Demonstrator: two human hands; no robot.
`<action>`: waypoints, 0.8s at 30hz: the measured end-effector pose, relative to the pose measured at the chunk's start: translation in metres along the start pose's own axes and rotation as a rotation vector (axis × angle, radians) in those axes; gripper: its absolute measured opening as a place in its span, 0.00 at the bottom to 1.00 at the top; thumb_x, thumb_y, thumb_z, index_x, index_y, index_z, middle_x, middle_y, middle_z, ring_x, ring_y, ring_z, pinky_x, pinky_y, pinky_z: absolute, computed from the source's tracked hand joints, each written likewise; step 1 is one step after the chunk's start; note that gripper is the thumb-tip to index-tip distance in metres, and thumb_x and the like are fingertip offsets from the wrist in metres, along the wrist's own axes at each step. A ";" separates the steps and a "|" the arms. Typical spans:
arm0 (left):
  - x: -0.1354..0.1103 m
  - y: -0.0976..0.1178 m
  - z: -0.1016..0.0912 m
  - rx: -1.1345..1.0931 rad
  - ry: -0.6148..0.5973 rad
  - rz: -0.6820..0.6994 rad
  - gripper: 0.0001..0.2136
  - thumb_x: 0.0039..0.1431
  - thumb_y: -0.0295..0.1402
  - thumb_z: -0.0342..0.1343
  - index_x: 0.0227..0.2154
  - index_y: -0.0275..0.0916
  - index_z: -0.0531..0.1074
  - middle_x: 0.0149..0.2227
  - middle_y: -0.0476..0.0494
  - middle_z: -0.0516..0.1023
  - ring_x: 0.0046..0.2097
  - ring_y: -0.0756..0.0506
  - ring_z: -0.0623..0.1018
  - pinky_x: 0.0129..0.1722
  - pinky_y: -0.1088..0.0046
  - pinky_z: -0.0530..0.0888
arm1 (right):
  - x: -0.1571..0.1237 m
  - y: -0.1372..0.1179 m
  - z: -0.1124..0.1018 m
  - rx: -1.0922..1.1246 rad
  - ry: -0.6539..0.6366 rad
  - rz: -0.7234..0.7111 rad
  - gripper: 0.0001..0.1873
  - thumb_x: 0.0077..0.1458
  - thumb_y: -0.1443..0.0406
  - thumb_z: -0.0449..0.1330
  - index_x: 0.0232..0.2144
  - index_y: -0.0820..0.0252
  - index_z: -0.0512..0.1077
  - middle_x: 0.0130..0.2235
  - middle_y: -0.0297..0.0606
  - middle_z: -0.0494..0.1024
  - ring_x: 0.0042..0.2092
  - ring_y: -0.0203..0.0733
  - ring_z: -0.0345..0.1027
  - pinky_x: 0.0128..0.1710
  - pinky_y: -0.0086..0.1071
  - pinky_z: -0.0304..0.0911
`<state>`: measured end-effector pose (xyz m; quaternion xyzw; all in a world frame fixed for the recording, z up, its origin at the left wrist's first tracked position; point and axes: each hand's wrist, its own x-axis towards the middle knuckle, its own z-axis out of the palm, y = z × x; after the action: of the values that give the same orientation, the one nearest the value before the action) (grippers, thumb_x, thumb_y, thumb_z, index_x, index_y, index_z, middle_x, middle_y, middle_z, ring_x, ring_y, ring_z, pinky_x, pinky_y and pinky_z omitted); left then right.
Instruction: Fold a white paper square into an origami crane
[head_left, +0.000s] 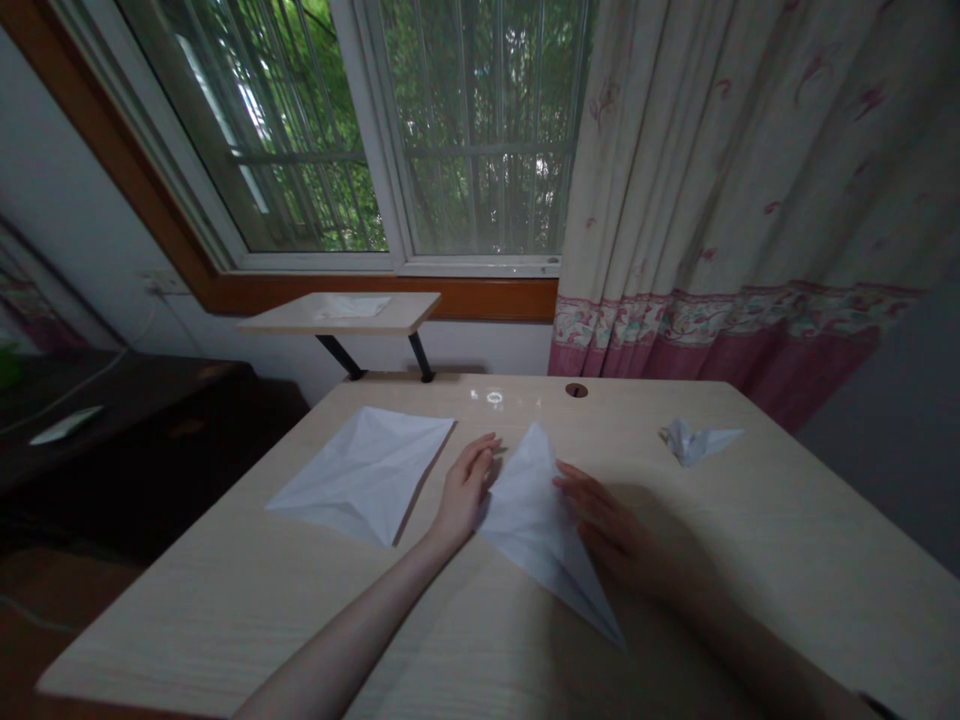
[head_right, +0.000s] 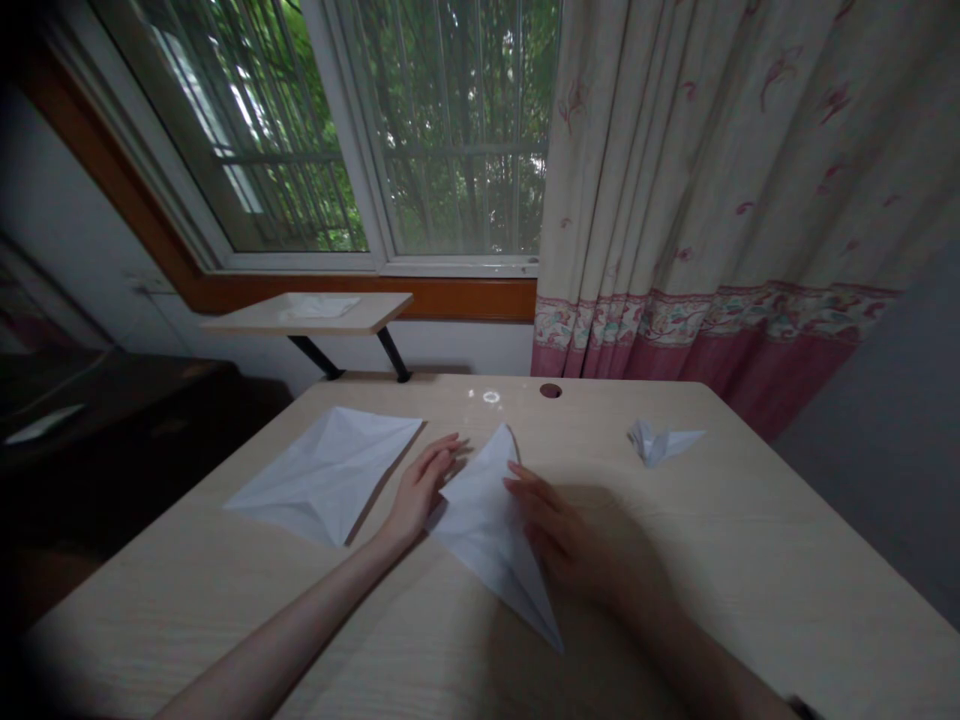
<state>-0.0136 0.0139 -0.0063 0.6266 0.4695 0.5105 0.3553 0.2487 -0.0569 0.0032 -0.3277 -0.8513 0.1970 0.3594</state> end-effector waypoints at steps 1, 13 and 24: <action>0.000 0.000 0.000 -0.009 -0.001 -0.002 0.18 0.67 0.42 0.46 0.46 0.37 0.74 0.58 0.36 0.73 0.59 0.41 0.73 0.59 0.60 0.70 | 0.000 0.001 0.002 -0.012 0.002 -0.016 0.28 0.68 0.66 0.47 0.67 0.44 0.51 0.70 0.39 0.53 0.69 0.44 0.48 0.65 0.49 0.56; -0.004 0.017 -0.001 0.012 -0.050 0.099 0.14 0.65 0.40 0.51 0.44 0.39 0.77 0.55 0.38 0.75 0.58 0.40 0.73 0.61 0.58 0.66 | 0.003 0.003 0.007 -0.190 -0.166 0.073 0.25 0.66 0.62 0.52 0.64 0.51 0.61 0.67 0.42 0.61 0.65 0.46 0.57 0.63 0.47 0.59; -0.005 0.011 0.003 0.005 -0.114 0.121 0.12 0.63 0.32 0.51 0.44 0.39 0.77 0.51 0.40 0.78 0.54 0.41 0.76 0.57 0.62 0.69 | 0.006 0.001 0.006 -0.315 -0.301 0.021 0.24 0.67 0.58 0.52 0.63 0.47 0.62 0.64 0.35 0.67 0.63 0.46 0.58 0.64 0.49 0.51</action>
<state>-0.0084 0.0053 0.0019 0.6829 0.4109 0.4934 0.3484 0.2418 -0.0528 0.0018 -0.3555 -0.9122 0.1119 0.1703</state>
